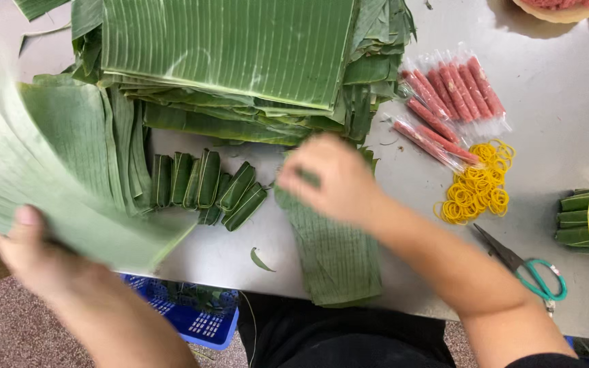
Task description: The person wraps individual sausages in banana leaves, folds the leaves tightly around each sausage, and secures them with yellow rubber bands. The wrapped units are placed in a row on the table. The person repeats this process for multiple sausages.
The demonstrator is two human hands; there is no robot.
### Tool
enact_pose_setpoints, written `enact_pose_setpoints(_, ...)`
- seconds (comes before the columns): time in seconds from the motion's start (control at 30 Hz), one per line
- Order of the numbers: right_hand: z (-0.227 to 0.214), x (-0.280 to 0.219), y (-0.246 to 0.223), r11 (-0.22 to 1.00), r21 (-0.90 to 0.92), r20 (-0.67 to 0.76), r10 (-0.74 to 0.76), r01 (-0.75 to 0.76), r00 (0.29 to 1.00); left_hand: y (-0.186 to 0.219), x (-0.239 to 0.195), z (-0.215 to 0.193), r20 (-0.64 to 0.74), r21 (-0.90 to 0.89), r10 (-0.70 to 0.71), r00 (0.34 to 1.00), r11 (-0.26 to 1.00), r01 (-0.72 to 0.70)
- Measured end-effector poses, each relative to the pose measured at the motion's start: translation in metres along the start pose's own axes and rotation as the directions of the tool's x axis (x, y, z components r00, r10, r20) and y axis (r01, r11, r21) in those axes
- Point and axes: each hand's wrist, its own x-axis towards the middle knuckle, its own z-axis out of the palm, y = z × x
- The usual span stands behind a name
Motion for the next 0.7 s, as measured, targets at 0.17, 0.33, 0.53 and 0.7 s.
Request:
enact_pose_setpoints(0.17,-0.019,0.056,0.01,0.864,-0.49,-0.154,-0.217,0.116,0.964,-0.021,0.049,-0.085,0.063,0.397,-0.236,0.97,0.898,0.193)
enact_pose_setpoints(0.33,-0.016,0.084,0.022,0.74,-0.67,-0.072,-0.142,0.057,0.987,-0.031,0.047,-0.069,-0.09,0.928,-0.211,0.973,0.337,0.159)
enact_pose_setpoints(0.53,-0.01,0.101,0.043,0.707,-0.702,-0.064,-0.187,0.088,0.98,-0.019,0.0,0.02,0.31,0.884,0.263,0.914,0.274,-0.379)
enact_pose_setpoints(0.7,0.004,0.101,0.049,0.666,-0.735,-0.024,-0.218,0.131,0.976,-0.021,-0.056,0.105,0.276,0.659,0.007,0.961,0.726,-0.195)
